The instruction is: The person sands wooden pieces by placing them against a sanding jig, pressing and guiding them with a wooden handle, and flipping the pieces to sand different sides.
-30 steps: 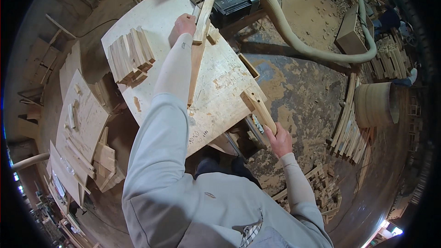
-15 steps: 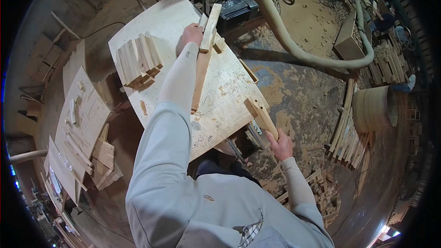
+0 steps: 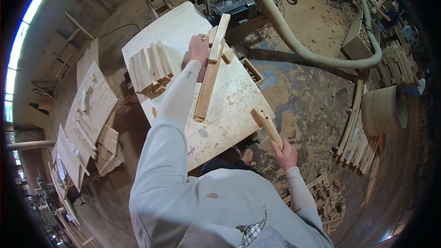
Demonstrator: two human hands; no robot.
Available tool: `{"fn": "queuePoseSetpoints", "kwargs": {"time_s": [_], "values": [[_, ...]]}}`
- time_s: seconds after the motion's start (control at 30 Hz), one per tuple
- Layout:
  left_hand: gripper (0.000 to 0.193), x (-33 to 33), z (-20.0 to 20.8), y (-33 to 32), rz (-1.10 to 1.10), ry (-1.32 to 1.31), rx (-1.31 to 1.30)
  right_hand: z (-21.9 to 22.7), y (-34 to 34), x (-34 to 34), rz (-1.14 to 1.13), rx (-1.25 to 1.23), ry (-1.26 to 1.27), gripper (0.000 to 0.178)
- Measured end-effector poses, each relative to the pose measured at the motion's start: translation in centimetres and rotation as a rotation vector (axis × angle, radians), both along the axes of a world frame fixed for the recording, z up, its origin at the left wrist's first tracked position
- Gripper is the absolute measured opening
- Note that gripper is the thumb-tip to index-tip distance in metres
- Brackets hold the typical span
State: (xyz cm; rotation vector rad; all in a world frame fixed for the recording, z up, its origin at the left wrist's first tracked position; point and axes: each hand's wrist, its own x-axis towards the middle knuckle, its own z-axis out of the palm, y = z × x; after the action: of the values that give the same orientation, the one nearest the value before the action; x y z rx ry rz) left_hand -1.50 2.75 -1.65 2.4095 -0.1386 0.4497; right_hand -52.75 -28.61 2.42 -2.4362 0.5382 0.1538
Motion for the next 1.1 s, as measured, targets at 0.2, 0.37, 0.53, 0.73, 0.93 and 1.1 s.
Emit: {"fn": "queuePoseSetpoints", "kwargs": {"time_s": [0.2, 0.37, 0.53, 0.73, 0.93, 1.1], "values": [[0.028, 1.9, -1.9, -0.5, 0.097, 0.261, -0.113, 1.8, 0.4, 0.5, -0.006, 0.011, 0.039, 0.054], [0.022, 4.6, -2.8, -0.9, 0.164, 0.310, -0.265, 1.8, 0.6, 0.6, 0.009, 0.002, 0.039, 0.053], [0.020, 6.2, -2.9, -2.3, 0.198, 0.247, -0.270, 1.2, 0.6, 0.4, -0.001, 0.048, 0.027, 0.051], [0.019, 5.8, -2.7, -3.1, 0.187, 0.291, -0.368, 0.6, 0.5, 0.4, 0.011, 0.029, 0.067, 0.050], [0.023, 5.6, -1.6, -2.4, 0.189, 0.223, -0.319, -0.1, 0.8, 0.7, 0.006, 0.116, 0.033, 0.042], [0.023, 4.4, -0.6, -3.9, 0.174, 0.261, -0.350, -2.6, 0.5, -0.2, -0.001, 0.017, -0.043, 0.046]]}}
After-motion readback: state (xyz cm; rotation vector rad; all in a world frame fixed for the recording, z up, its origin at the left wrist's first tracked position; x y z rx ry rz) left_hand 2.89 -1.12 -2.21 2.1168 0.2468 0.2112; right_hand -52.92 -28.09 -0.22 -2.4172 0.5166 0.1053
